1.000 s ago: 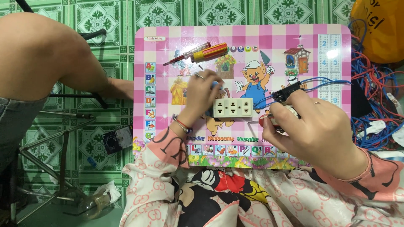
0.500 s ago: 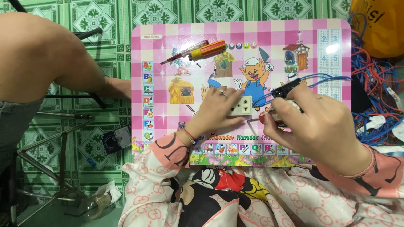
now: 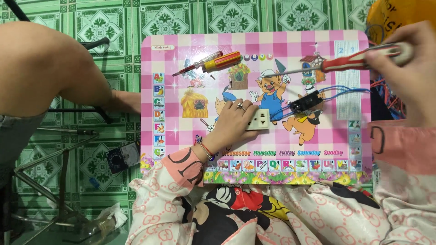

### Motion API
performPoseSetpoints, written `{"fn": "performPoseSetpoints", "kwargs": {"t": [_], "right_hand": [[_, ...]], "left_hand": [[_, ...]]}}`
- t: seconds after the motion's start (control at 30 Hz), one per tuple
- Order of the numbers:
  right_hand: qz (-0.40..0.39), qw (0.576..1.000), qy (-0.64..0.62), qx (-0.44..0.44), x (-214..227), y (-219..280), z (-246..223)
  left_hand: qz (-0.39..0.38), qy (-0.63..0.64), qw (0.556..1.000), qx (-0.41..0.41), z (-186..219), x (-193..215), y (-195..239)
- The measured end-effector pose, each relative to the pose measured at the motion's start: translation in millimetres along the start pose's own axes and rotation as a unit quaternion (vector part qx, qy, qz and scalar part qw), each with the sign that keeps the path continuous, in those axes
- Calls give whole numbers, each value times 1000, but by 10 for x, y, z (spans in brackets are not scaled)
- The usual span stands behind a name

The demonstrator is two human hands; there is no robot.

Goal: The person uses a screwdriver to tighten screws on a white electrical socket and a black terminal block placed on a pink children's play mat. They manipulate blue wires and connect them to the components.

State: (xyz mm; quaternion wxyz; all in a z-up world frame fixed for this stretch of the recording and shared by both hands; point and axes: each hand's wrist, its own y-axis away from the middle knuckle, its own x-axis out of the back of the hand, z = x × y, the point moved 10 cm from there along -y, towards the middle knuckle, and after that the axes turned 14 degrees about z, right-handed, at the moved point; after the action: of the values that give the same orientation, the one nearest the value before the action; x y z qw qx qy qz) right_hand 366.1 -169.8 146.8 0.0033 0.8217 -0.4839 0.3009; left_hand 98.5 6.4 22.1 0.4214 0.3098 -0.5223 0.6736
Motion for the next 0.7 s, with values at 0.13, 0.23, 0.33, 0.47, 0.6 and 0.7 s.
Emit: {"fn": "performPoseSetpoints", "kwargs": {"t": [0.13,0.23,0.33,0.47,0.6,0.7], "right_hand": [[-74,992,26,-104,-239,-160,39],[-147,969,96,-177,-454,-124,645],[-211,956,155,-132,-649,-70,1057],[-241,942,213,99,-931,20,657],[-273,952,19,137,-1445,749,-363],[-266,936,-25,230,-2061,1346,-435]], "left_hand": [[6,10,1000,2,-10,19,-1],[14,18,1000,-3,-2,43,-2],[29,28,999,-10,7,82,-14],[37,30,999,-14,20,117,-18],[73,131,988,34,-4,266,-56],[65,139,987,51,-99,111,19]]}}
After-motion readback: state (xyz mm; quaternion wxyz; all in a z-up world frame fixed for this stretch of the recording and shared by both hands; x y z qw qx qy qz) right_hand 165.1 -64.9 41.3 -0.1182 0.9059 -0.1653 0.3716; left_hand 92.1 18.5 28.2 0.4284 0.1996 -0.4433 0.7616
